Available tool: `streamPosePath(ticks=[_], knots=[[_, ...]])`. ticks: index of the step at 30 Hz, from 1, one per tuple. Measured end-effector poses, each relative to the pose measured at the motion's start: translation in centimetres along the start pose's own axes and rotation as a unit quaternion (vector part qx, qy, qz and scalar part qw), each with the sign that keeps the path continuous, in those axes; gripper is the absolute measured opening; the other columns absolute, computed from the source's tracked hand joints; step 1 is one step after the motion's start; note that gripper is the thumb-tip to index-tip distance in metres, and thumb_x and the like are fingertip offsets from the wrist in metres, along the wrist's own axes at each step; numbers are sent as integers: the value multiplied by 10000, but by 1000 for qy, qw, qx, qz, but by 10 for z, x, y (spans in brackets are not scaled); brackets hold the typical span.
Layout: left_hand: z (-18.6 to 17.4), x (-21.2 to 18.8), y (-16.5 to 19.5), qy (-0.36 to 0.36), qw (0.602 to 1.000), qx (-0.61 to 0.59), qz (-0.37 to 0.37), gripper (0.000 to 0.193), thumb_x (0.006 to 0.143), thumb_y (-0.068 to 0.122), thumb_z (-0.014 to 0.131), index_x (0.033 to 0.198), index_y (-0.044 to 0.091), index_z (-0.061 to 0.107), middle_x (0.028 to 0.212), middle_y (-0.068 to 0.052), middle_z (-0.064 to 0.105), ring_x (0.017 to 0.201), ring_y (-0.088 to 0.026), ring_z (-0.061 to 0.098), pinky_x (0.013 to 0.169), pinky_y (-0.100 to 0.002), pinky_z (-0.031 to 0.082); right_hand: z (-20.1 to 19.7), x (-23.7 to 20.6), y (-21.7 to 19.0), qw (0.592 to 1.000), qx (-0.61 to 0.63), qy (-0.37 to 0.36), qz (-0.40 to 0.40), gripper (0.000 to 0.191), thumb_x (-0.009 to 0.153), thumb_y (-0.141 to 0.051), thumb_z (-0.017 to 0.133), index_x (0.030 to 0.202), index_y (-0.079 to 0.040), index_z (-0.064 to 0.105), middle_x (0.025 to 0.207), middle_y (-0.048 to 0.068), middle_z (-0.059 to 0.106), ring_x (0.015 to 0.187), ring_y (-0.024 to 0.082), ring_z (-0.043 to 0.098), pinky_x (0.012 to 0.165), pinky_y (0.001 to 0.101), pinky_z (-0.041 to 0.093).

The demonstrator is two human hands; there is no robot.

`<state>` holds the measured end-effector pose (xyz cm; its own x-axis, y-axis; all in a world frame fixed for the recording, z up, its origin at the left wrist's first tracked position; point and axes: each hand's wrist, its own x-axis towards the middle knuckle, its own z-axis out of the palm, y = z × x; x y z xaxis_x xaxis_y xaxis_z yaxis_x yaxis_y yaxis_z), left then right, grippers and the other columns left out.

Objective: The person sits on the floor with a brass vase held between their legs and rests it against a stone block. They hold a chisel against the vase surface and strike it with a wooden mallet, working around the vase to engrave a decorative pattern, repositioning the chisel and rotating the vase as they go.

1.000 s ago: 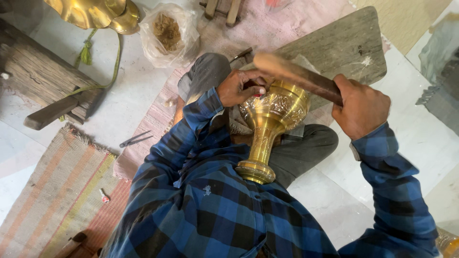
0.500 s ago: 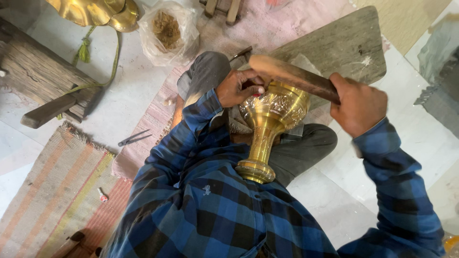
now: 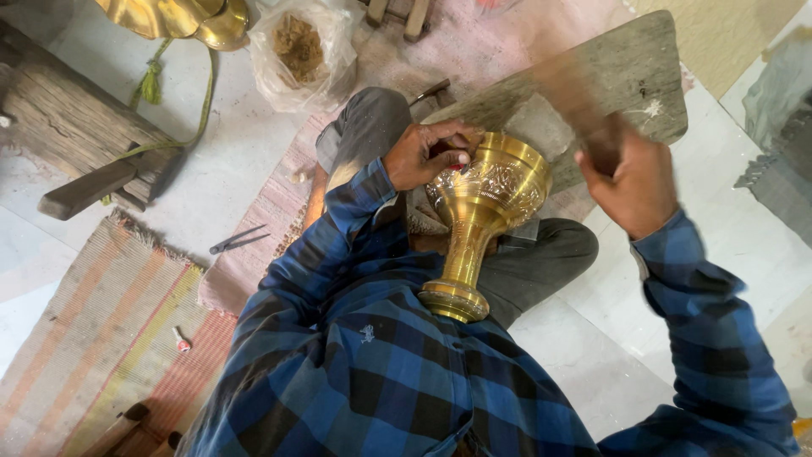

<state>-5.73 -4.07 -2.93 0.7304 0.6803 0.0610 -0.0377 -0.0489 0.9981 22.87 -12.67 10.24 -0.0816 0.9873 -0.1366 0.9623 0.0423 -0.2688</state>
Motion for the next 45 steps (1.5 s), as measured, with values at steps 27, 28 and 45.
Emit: streamPosePath(ticks=[27,28,45], knots=[[9,-16,-13,63,997,-34,6,418,1019,102,698,1409,8,581,1118,-115,768,1007,-126,729,913,-298,630,-8,6,-14,996,-82,0,-42,377,772,-76,766,1126,-78,636,909,165,700,798,401,692,664,509,532],[10,-17,-13,61,997,-40,8,416,1022,108,695,1409,8,580,1116,-114,771,1008,-125,726,915,-296,626,-7,7,-15,994,-101,3,-35,374,779,-71,759,1130,-78,633,903,160,693,791,388,695,668,501,536],[17,-24,-14,81,993,-79,34,387,1033,43,668,1403,-6,561,1111,-97,746,1030,-124,729,942,-290,636,-4,9,-16,999,-8,20,-45,304,854,-125,759,1113,-65,611,888,191,682,795,432,681,648,514,518]])
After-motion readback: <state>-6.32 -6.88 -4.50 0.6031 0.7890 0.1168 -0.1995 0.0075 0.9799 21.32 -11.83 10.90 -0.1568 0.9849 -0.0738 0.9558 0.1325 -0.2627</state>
